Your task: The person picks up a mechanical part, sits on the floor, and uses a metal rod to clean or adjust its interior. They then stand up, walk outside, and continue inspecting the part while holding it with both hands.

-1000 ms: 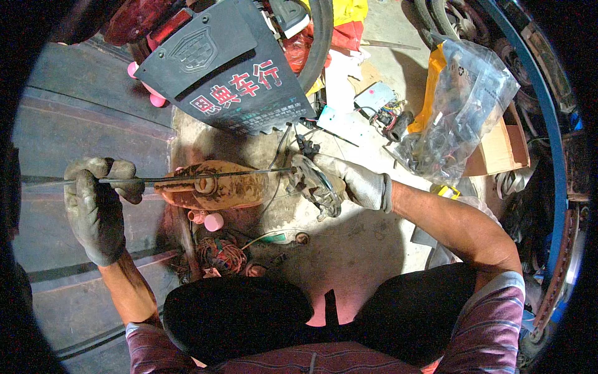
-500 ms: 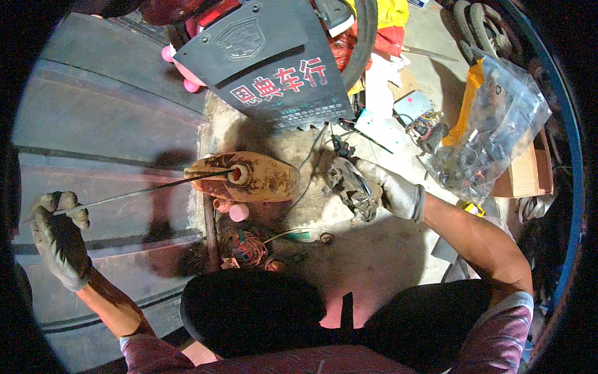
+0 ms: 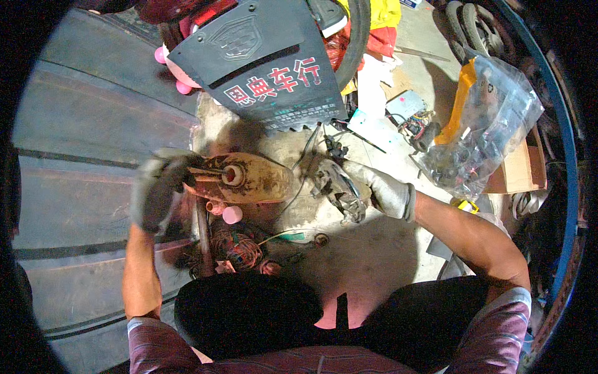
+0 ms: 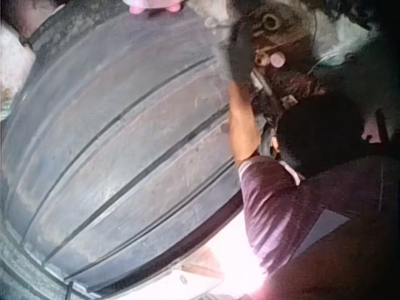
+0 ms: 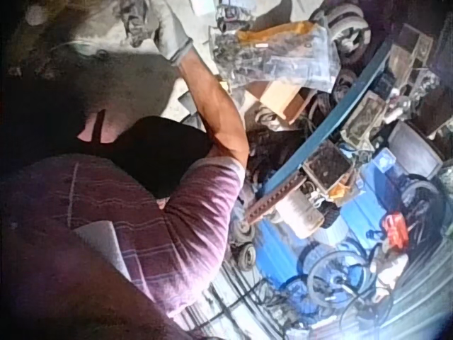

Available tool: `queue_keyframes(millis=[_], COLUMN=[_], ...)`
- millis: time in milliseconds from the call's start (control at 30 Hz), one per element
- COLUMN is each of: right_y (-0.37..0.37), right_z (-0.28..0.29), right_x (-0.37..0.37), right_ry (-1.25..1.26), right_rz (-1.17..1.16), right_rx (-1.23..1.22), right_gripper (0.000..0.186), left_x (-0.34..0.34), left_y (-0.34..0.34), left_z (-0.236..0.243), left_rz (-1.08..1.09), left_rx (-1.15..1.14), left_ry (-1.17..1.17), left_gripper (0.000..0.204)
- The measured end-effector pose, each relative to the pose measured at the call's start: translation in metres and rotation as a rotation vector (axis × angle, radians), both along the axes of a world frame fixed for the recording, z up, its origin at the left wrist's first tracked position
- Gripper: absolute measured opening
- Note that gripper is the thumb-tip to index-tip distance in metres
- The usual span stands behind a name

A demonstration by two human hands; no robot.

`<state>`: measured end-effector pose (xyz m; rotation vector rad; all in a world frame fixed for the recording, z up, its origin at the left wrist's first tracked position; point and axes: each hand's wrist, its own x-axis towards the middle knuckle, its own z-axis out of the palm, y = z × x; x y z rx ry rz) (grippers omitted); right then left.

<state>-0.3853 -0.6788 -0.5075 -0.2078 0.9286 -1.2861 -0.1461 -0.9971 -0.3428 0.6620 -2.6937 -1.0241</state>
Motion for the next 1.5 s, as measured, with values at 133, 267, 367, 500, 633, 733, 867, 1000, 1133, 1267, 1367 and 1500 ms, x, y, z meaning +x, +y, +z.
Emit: queue_keyframes(millis=[133, 267, 367, 500, 633, 733, 867, 1000, 1133, 1267, 1367, 1500], right_y=[0.002, 0.003, 0.001, -0.007, -0.027, -0.044, -0.076, -0.089, -0.09, -0.09, -0.089, -0.091], right_z=[0.002, 0.003, 0.003, 0.006, 0.016, 0.02, 0.038, 0.051, 0.038, 0.041, 0.037, 0.04], right_x=[0.0, -0.001, -0.003, 0.003, 0.01, 0.018, 0.033, 0.036, 0.036, 0.034, 0.034, 0.037], right_ry=[-0.009, -0.019, -0.004, 0.097, 0.143, 0.027, -0.028, 0.143, 0.218, 0.201, 0.183, 0.152], right_rz=[-0.011, 0.02, 0.051, 0.067, 0.119, 0.077, 0.047, 0.088, 0.115, 0.182, 0.197, 0.193], right_rx=[0.02, -0.017, -0.029, -0.036, -0.028, -0.004, -0.082, -0.084, -0.093, -0.016, 0.03, 0.05], right_gripper=[0.05, 0.051, 0.051, 0.051, 0.048, 0.05, 0.056, 0.059, 0.058, 0.057, 0.058, 0.058], left_x=[-0.02, -0.022, -0.007, 0.012, 0.037, 0.057, 0.071, 0.084, 0.09, 0.101, 0.108, 0.106], left_y=[0.01, 0.011, 0.006, 0.01, 0.008, -0.005, -0.01, -0.019, -0.018, -0.027, -0.027, -0.02], left_z=[-0.038, -0.033, -0.026, 0.002, 0.04, 0.055, 0.07, 0.072, 0.084, 0.093, 0.103, 0.107], left_rz=[-0.043, -0.062, 0.066, 0.322, 0.363, 0.384, 0.372, 0.364, 0.364, 0.343, 0.318, 0.343], left_rx=[0.045, 0.05, 0.237, 0.437, 0.444, 0.311, 0.291, 0.258, 0.226, 0.221, 0.201, 0.19], left_ry=[-0.213, -0.176, 0.024, 0.25, 0.415, 0.46, 0.517, 0.564, 0.601, 0.606, 0.609, 0.693], left_gripper=[0.023, 0.022, 0.022, 0.021, 0.026, 0.029, 0.028, 0.028, 0.029, 0.03, 0.031, 0.03])
